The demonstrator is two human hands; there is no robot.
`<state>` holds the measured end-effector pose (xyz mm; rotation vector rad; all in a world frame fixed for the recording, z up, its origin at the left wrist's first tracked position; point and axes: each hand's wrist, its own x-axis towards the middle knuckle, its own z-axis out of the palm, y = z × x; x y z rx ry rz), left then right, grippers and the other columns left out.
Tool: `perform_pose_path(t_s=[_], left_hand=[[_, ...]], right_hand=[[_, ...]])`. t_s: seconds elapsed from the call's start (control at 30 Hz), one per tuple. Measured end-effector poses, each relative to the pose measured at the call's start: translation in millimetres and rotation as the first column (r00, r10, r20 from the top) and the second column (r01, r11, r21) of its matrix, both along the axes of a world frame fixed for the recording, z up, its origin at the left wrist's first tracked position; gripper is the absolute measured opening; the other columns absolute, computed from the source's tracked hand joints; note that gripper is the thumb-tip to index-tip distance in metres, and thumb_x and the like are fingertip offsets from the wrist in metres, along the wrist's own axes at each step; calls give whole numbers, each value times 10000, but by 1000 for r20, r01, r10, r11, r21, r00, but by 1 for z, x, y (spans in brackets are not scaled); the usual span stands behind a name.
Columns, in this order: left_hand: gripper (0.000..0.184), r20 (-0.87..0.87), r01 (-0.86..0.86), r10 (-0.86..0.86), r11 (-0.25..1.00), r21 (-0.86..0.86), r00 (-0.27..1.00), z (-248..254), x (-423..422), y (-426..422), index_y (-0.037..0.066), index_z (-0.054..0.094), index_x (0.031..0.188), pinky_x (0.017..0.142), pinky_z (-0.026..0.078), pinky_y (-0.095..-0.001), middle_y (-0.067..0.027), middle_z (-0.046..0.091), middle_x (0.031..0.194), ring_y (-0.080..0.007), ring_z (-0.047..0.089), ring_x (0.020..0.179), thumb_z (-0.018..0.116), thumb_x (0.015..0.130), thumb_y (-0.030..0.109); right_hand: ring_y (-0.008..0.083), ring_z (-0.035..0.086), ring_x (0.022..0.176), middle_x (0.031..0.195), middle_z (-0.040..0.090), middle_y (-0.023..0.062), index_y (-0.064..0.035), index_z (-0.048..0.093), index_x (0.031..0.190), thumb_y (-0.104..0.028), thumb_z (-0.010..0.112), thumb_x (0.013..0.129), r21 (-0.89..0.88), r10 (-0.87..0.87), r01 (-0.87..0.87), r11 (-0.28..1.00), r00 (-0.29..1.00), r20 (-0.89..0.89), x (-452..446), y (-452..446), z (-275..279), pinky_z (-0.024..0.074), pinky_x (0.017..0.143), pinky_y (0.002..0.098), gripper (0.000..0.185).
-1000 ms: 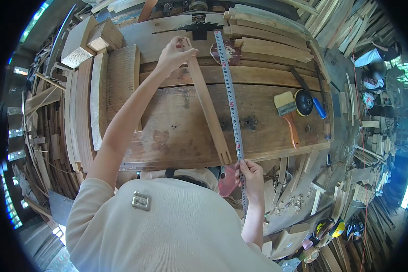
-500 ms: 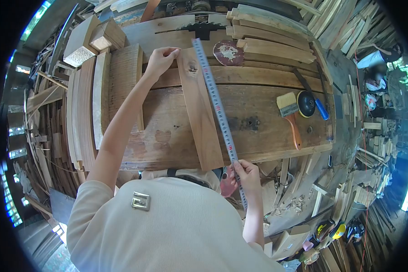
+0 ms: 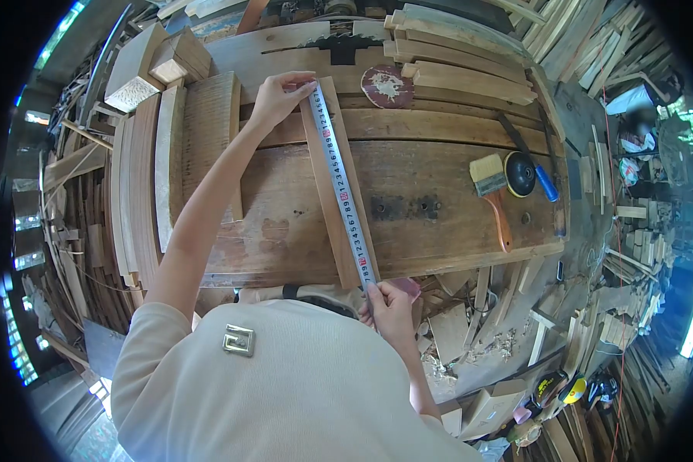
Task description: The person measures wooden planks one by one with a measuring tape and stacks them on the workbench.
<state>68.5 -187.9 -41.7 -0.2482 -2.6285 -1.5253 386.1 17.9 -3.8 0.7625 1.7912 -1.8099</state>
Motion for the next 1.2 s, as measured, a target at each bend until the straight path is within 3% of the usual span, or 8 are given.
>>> perform_pose_path(t_s=[0.63, 0.83, 0.93, 1.0, 1.03, 1.1, 1.17, 1.2], left_hand=[[209, 18, -43, 43, 999, 6, 999, -2, -2, 2, 105, 679, 826, 550, 437, -238, -40, 610, 635, -103, 529, 566, 660, 706, 276], [218, -68, -58, 54, 997, -53, 996, -7, -2, 2, 91, 667, 830, 552, 443, -266, -58, 610, 632, -134, 558, 573, 638, 722, 278], [234, -135, -106, 93, 990, -93, 987, -10, -3, 1, 74, 643, 847, 594, 453, -289, -73, 610, 657, -181, 587, 622, 611, 740, 279], [319, -108, -86, 70, 985, -149, 992, -7, -5, 0, 72, 597, 937, 742, 435, -344, -123, 605, 839, -230, 581, 813, 603, 743, 324], [319, -110, -85, 69, 985, -148, 992, -8, -2, 3, 72, 597, 937, 742, 435, -344, -123, 605, 839, -230, 581, 813, 603, 743, 324], [451, -303, -258, 155, 906, -337, 940, 11, 22, 17, 95, 531, 1058, 874, 351, -412, -166, 519, 1075, -257, 486, 1018, 604, 731, 397], [542, -444, 88, -345, 859, -504, 827, 48, 43, 18, 130, 463, 1144, 956, 269, -451, -131, 424, 1210, -260, 372, 1151, 596, 724, 448], [554, -367, 326, -578, 764, -557, 729, 53, 51, 22, 143, 456, 1153, 977, 258, -440, -109, 430, 1204, -249, 359, 1167, 603, 716, 450]], right_hand=[[87, 535, 479, 617, 573, 66, 21, 550, 802, -165, 462, 873, -1, -23, 23, 1000, 1000, -9, -5, -5, 6, 431, 429, 193, 218], [73, 523, 468, 615, 576, 61, 18, 559, 780, -151, 463, 870, 14, -41, 41, 999, 999, -13, -9, 1, 4, 418, 421, 186, 214], [56, 500, 439, 600, 576, 46, 8, 563, 752, -138, 461, 867, 90, -48, 53, 995, 998, -49, -19, 12, 2, 383, 399, 172, 211], [52, 496, 434, 602, 578, 44, 7, 560, 744, -138, 454, 870, 110, -90, 100, 989, 992, -91, -26, 20, 1, 374, 390, 170, 220], [52, 496, 434, 602, 578, 44, 7, 560, 744, -138, 454, 870, 110, -91, 101, 989, 991, -94, -28, 23, 1, 374, 390, 170, 220], [60, 495, 427, 594, 560, 40, 6, 568, 807, -184, 451, 882, 176, -216, 252, 952, 955, -202, -32, 30, 2, 369, 382, 170, 235], [65, 488, 418, 586, 549, 35, 2, 570, 849, -219, 460, 881, 171, -255, 305, 937, 931, -263, -33, 41, 3, 355, 368, 167, 249], [67, 482, 412, 586, 548, 36, -1, 570, 854, -217, 463, 879, 174, -271, 327, 929, 920, -284, -33, 45, 6, 347, 358, 165, 242]])
